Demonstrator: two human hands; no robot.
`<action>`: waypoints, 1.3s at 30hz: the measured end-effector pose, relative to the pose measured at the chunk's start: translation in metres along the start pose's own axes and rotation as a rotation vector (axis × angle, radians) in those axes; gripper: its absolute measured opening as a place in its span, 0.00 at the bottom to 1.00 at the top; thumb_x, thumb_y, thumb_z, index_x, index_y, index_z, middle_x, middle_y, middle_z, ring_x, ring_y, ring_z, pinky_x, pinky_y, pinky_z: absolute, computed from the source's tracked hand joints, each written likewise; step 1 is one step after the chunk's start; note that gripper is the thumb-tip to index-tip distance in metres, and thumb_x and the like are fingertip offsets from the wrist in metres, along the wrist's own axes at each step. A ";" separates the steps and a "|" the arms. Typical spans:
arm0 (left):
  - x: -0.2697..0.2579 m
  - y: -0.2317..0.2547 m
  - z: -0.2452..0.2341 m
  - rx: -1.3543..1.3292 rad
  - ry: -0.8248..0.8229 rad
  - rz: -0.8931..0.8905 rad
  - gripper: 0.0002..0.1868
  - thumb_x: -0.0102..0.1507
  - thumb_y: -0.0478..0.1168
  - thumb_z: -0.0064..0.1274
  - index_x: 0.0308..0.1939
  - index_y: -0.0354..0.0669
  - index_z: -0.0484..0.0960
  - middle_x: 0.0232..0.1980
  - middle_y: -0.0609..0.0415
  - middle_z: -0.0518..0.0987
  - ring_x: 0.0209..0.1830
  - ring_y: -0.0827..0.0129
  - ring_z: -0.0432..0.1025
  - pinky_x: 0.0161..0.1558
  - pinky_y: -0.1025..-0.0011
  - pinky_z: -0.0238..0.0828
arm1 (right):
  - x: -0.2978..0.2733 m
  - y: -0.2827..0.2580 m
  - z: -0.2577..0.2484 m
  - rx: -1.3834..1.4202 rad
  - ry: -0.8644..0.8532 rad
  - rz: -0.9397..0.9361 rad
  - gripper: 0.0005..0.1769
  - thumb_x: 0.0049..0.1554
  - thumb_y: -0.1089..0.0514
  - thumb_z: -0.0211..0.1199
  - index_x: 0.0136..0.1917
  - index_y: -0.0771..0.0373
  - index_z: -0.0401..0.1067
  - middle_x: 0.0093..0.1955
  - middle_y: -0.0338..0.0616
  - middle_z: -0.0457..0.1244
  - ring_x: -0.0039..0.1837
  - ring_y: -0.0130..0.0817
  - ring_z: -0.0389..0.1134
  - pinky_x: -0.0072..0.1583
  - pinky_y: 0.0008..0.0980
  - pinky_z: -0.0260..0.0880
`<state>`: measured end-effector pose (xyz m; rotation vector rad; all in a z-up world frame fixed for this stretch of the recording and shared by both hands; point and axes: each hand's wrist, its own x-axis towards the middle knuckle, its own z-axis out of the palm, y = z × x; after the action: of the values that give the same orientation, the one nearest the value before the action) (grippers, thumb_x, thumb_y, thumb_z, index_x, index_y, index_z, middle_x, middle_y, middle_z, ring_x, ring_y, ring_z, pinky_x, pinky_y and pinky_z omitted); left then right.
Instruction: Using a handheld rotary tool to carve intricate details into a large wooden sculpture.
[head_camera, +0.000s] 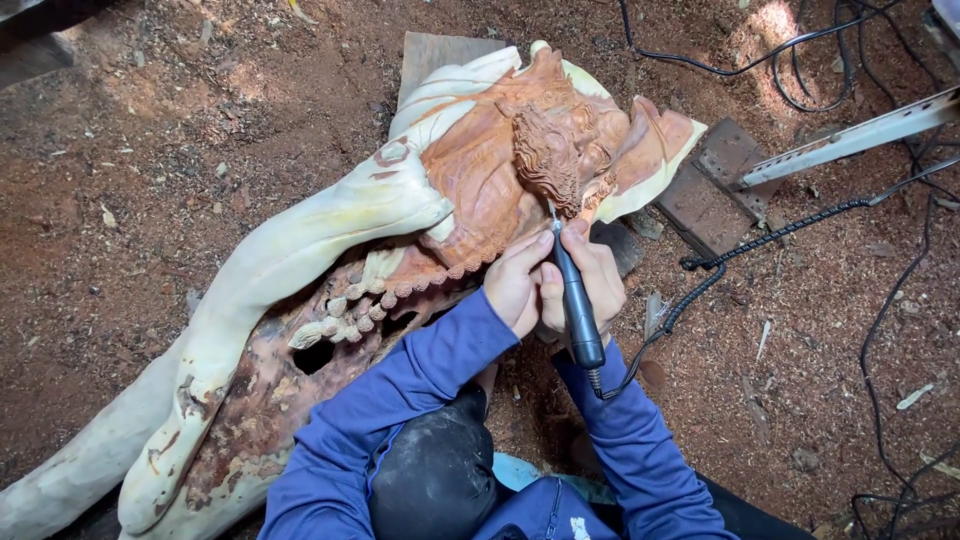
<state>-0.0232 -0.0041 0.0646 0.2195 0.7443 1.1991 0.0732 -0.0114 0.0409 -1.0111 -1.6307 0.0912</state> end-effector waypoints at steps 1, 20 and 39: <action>-0.004 0.002 0.005 -0.009 -0.003 0.008 0.15 0.67 0.39 0.52 0.53 0.29 0.81 0.53 0.46 0.77 0.60 0.63 0.71 0.62 0.67 0.73 | 0.000 0.000 0.000 0.002 0.000 -0.011 0.20 0.58 0.53 0.67 0.58 0.69 0.79 0.46 0.54 0.68 0.46 0.47 0.73 0.49 0.39 0.73; 0.034 -0.041 -0.055 0.010 -0.169 -0.017 0.18 0.71 0.43 0.46 0.50 0.27 0.82 0.49 0.38 0.82 0.50 0.61 0.76 0.56 0.63 0.75 | -0.039 -0.002 -0.012 0.113 -0.039 -0.181 0.34 0.55 0.43 0.69 0.60 0.76 0.74 0.49 0.64 0.68 0.53 0.64 0.71 0.64 0.59 0.68; 0.032 -0.032 -0.052 0.087 -0.126 -0.030 0.21 0.73 0.45 0.43 0.53 0.26 0.80 0.49 0.33 0.79 0.49 0.58 0.76 0.54 0.61 0.76 | -0.052 0.013 -0.003 0.137 -0.080 -0.108 0.25 0.55 0.55 0.67 0.63 0.70 0.74 0.55 0.66 0.67 0.61 0.61 0.68 0.73 0.67 0.54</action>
<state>-0.0261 0.0016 -0.0037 0.3517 0.6879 1.1149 0.0814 -0.0383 -0.0050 -0.8228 -1.7245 0.1705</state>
